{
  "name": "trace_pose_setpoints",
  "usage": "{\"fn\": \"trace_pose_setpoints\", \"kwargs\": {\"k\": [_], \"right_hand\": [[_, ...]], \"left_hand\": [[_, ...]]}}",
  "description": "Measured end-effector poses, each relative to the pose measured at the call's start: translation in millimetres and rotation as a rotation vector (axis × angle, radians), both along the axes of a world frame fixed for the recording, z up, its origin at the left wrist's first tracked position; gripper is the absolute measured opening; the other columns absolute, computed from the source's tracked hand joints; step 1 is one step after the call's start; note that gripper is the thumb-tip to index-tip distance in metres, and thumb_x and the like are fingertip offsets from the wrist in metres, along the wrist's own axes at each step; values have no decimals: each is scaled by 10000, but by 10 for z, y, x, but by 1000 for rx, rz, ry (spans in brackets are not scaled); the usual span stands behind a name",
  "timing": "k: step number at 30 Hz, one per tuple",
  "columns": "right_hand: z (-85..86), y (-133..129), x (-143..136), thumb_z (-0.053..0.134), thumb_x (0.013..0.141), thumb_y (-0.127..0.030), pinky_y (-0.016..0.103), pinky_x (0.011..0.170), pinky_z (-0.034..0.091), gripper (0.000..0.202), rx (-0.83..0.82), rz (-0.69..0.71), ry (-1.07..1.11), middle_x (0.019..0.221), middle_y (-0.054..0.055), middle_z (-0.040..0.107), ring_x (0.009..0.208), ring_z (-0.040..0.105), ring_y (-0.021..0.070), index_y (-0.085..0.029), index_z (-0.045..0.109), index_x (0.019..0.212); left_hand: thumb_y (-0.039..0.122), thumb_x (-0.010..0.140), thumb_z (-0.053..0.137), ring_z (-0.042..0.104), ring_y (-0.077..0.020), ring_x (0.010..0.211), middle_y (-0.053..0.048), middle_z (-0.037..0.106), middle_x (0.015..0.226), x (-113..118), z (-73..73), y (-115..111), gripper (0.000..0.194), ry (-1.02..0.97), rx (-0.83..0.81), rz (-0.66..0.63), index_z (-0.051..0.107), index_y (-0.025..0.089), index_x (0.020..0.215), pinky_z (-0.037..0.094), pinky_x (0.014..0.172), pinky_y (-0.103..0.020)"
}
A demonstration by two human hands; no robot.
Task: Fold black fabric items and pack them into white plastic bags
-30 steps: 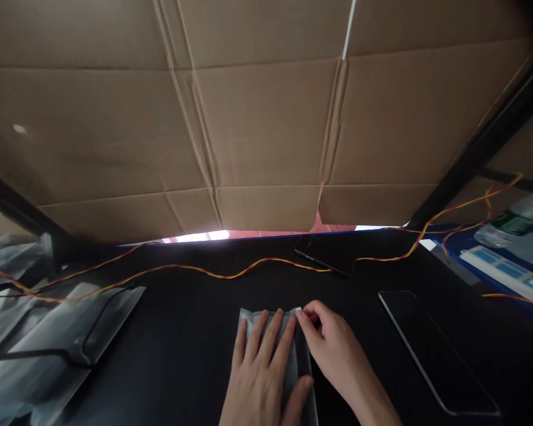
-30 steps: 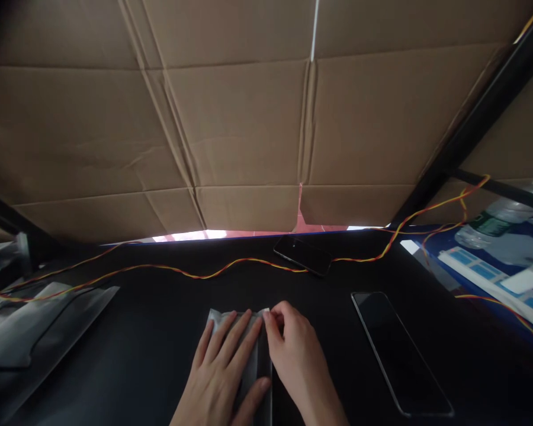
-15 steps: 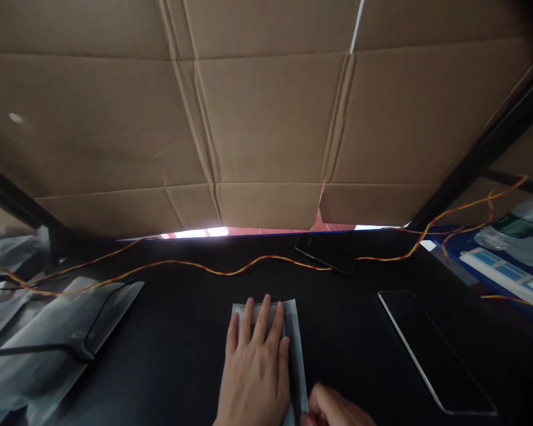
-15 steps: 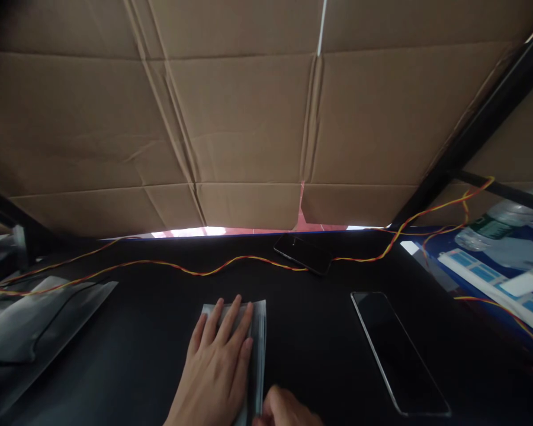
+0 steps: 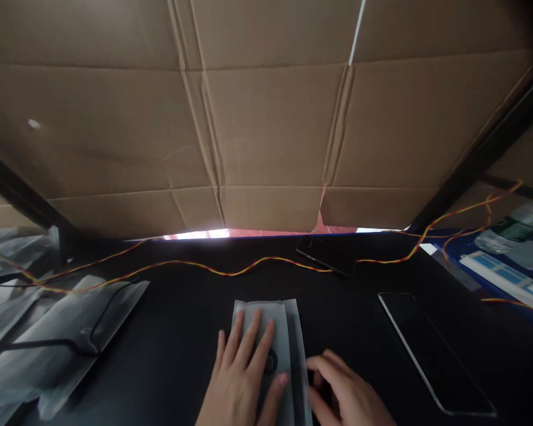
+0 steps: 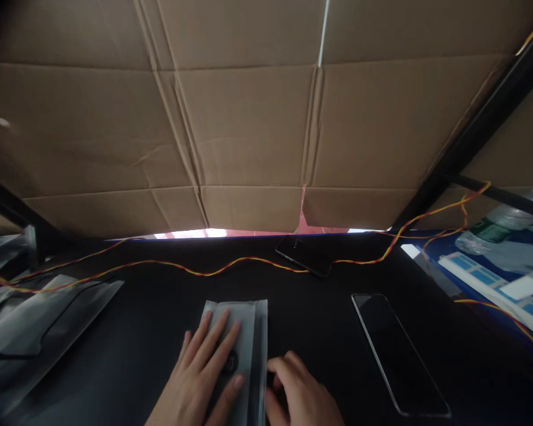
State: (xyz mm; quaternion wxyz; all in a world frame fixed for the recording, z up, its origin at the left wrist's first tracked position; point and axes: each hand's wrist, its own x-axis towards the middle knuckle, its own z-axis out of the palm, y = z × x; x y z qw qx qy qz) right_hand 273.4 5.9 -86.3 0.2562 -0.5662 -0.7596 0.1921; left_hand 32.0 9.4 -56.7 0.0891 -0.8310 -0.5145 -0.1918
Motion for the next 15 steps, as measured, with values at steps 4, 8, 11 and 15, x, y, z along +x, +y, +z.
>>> {"fn": "trace_pose_setpoints", "kwargs": {"k": [4,8,11,15], "right_hand": [[212,75,-96,678,862,-212,267,741,682,400,39,24,-46,1099,72,867,968,866,277,-255,809,1237],[314,147,-174,658,993,-374,314,835,698,363,-37,-16,22,1175,110,863,1025,861,298,-222,824,1278],[231,187,-271,643,977,-377,352,830,703,409,-106,-70,63,1144,135,865,1019,861,320,-185,820,1292],[236,171,-371,672,969,-481,333,790,695,433,-70,-180,249,1117,145,867,967,863,312,-208,823,1270]], "left_hand": [[421,1126,519,422,-443,1614,-122,423,1772,-17,-187,-47,742,21,37,-2,217,250,1782,635,1068,-622],[428,1164,422,356,-410,1654,-124,396,1786,13,-188,-60,694,44,67,21,188,223,1785,612,1113,-589],[558,1155,401,426,-452,1610,-142,424,1765,-8,-124,-70,749,107,107,-9,202,200,1782,645,1053,-594],[512,1146,421,552,-442,1525,-125,458,1737,-230,-83,-80,734,195,50,39,187,234,1784,656,1003,-651]]}}
